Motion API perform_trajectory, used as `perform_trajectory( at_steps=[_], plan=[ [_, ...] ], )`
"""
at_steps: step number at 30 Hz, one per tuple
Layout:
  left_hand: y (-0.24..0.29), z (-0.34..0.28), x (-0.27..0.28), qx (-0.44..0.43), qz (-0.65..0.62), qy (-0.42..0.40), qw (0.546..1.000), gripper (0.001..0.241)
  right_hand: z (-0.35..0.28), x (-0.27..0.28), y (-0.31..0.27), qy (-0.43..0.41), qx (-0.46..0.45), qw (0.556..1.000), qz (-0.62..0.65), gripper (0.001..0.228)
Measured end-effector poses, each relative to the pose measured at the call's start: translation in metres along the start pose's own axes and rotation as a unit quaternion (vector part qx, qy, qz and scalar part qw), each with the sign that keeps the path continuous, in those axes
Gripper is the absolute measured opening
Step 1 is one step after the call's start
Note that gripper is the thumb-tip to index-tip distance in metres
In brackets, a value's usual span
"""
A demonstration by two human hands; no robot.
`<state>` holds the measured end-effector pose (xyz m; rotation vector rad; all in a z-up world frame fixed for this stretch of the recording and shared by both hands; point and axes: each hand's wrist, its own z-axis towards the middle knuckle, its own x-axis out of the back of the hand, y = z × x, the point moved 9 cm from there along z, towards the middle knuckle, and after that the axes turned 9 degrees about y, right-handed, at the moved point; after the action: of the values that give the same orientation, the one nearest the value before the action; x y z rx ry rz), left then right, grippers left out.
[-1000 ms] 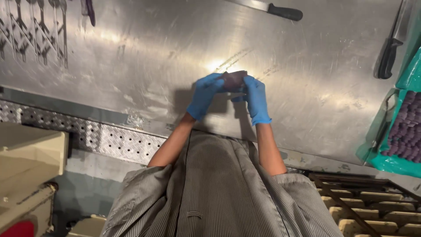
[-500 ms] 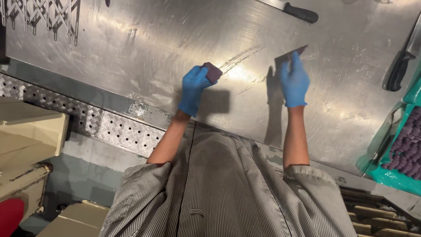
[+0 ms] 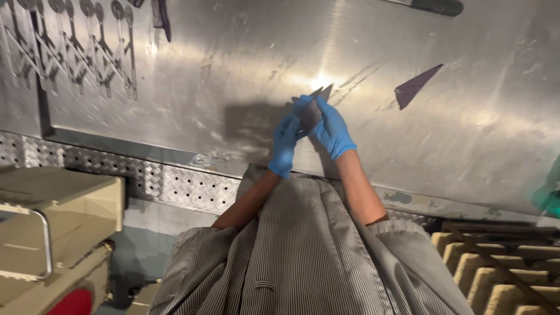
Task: Roll triangular pieces of purple fondant into cone shapes and place them onto a tray.
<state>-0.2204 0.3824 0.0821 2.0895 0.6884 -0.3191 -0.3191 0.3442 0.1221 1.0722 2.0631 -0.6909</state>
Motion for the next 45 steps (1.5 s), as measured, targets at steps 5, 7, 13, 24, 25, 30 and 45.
perform_trajectory(
  at_steps=[5,7,13,24,25,30,45],
  plan=[
    [0.021,0.02,0.029,-0.019,-0.05,0.024,0.998,0.019,0.034,-0.032,-0.005,0.026,0.152,0.951,-0.269,0.047],
    [0.018,0.035,0.051,-0.054,-0.022,0.037,0.998,0.021,0.045,-0.04,0.001,0.044,0.163,0.947,-0.272,0.047],
    [0.061,0.031,0.046,-0.125,0.101,0.06,0.985,0.041,0.064,-0.074,0.013,0.039,0.165,0.953,-0.252,0.05],
    [0.021,0.008,0.12,0.121,0.016,0.133,0.984,0.019,0.094,-0.047,0.04,0.113,0.105,0.92,-0.36,0.039],
    [0.047,0.001,0.113,0.04,0.201,0.074,0.976,0.024,0.093,-0.051,0.039,0.095,0.117,0.913,-0.378,0.039],
    [0.085,-0.037,0.031,-0.39,0.658,-0.201,0.612,0.062,0.089,-0.06,0.04,0.064,0.138,0.914,-0.377,0.038],
    [0.061,-0.005,0.03,-0.371,0.804,-0.183,0.428,0.085,0.133,-0.049,0.009,0.102,0.174,0.916,-0.346,0.037]
  ],
)
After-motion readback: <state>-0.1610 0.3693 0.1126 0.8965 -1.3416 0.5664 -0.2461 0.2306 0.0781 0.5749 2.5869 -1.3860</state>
